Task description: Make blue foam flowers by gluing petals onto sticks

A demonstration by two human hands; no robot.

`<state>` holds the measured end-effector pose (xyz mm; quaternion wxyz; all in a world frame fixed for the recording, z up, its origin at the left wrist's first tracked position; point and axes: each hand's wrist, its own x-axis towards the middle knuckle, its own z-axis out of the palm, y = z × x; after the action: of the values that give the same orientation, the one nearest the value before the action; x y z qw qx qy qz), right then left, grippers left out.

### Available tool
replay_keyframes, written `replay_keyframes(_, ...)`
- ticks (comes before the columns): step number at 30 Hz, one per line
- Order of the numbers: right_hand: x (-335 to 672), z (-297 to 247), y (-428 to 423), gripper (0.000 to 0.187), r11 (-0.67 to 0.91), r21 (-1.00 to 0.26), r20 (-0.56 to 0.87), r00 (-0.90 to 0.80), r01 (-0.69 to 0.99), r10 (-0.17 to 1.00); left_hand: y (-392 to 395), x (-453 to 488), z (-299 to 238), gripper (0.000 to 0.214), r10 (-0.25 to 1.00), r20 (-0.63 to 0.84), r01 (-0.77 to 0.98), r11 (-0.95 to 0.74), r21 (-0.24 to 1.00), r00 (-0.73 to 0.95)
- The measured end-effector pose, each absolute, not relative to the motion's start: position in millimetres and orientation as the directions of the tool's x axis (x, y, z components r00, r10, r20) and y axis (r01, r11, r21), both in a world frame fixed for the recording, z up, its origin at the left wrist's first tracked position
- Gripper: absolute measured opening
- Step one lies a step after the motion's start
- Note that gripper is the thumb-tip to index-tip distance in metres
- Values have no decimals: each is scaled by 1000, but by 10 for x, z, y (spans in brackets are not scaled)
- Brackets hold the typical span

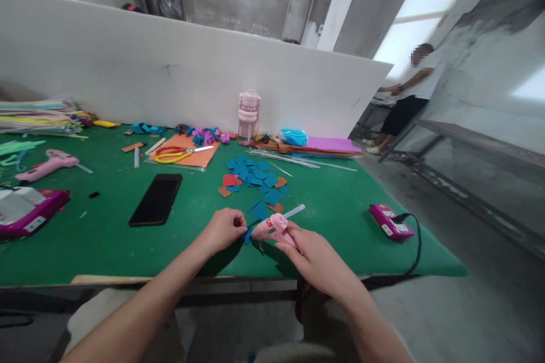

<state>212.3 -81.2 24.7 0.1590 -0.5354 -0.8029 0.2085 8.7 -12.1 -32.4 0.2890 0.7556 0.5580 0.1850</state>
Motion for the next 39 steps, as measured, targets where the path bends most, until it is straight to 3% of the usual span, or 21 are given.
replay_keyframes(23,2171,214,-803,30,347,-471,64,-361,811,930,-134,96,-308,10,953,-50,751,-203,628,299)
replay_keyframes(34,2208,300,-794,33,282,-609,51,-319,741,947,-128,89,-328,10,952,-44,742,-206,638,302)
replay_keyframes(39,2138,258,-807,28,296,-601,25,-353,742,935,-130,102,-307,11,952,-64,752,-194,629,299)
